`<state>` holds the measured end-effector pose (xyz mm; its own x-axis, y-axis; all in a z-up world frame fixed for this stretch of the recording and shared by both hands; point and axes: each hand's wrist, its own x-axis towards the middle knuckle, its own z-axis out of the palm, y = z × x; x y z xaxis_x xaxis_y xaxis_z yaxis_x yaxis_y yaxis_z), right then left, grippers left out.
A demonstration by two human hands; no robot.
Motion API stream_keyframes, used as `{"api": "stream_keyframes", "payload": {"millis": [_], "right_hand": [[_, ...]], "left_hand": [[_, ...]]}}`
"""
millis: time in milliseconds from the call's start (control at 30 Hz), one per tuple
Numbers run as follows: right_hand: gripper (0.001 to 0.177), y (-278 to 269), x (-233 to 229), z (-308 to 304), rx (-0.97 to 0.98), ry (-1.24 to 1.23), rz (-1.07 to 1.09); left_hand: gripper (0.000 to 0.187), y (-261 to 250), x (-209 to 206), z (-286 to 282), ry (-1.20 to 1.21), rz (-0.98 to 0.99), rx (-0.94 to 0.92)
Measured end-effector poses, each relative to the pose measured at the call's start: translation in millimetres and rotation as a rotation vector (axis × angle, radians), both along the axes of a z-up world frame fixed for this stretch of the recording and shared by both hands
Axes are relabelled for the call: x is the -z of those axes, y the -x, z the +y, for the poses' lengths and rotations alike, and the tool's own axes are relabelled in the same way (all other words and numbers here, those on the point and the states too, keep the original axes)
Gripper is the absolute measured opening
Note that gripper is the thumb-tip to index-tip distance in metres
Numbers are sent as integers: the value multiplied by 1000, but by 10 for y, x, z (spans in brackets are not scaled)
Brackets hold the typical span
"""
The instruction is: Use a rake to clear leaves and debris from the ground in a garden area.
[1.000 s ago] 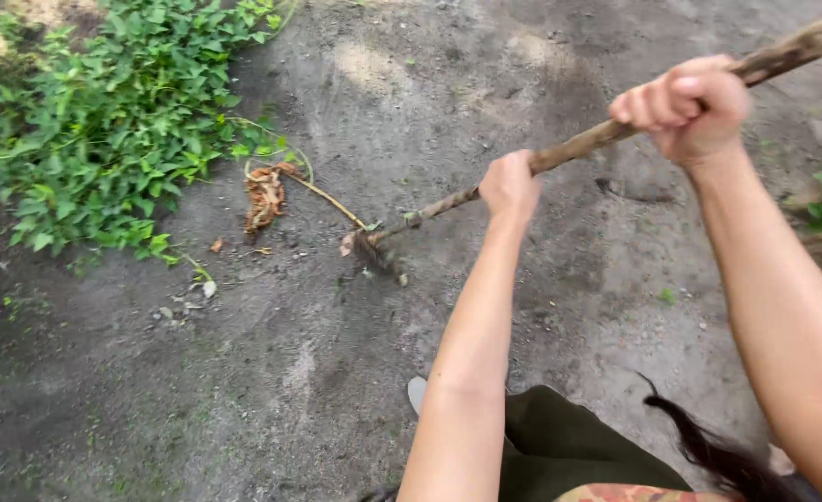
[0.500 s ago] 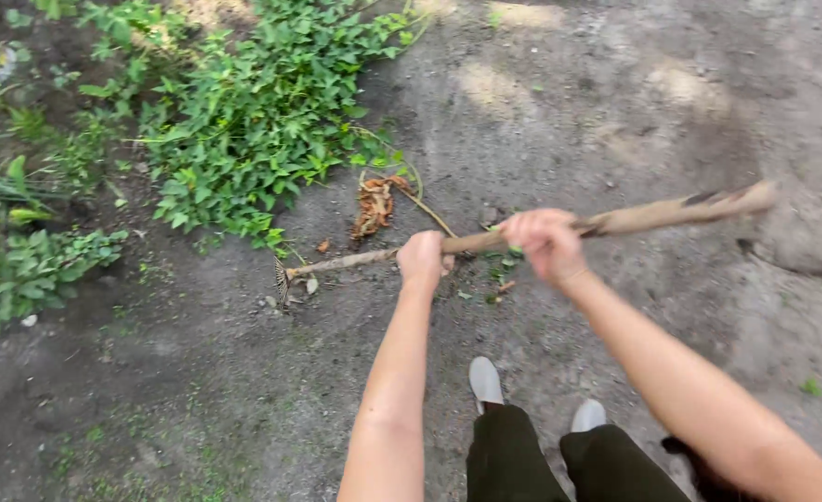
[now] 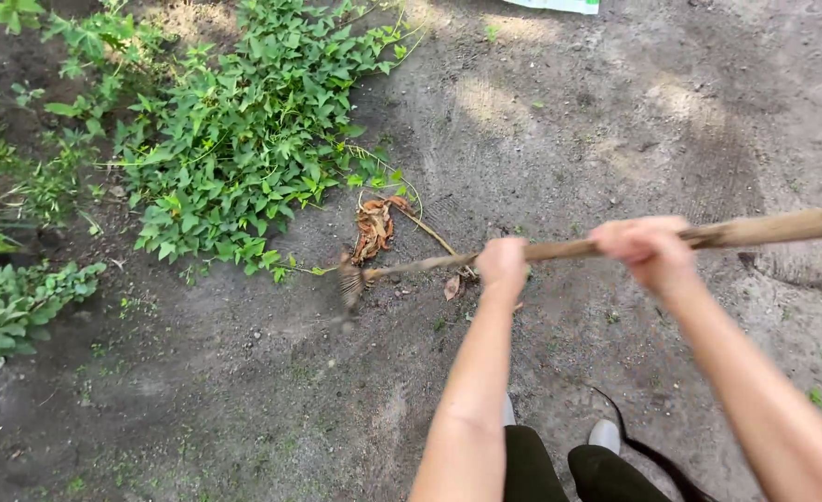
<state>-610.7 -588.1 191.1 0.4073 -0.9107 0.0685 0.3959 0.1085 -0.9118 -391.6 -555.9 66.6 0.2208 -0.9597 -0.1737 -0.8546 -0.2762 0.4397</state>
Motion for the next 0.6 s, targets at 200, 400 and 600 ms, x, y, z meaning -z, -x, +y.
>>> {"api": "stream_keyframes", "payload": {"millis": [200,400,600], "right_hand": [[56,941,-523,-666,84,271,-33],[48,531,-515,-584,169,167,-140],[20,-927,122,7,64,85,-64]], "left_hand": [[21,848,-681,-708,269,200,107],[18,365,-816,-559,222,127,140],[17,-1018,137,-48,274,41,5]]}}
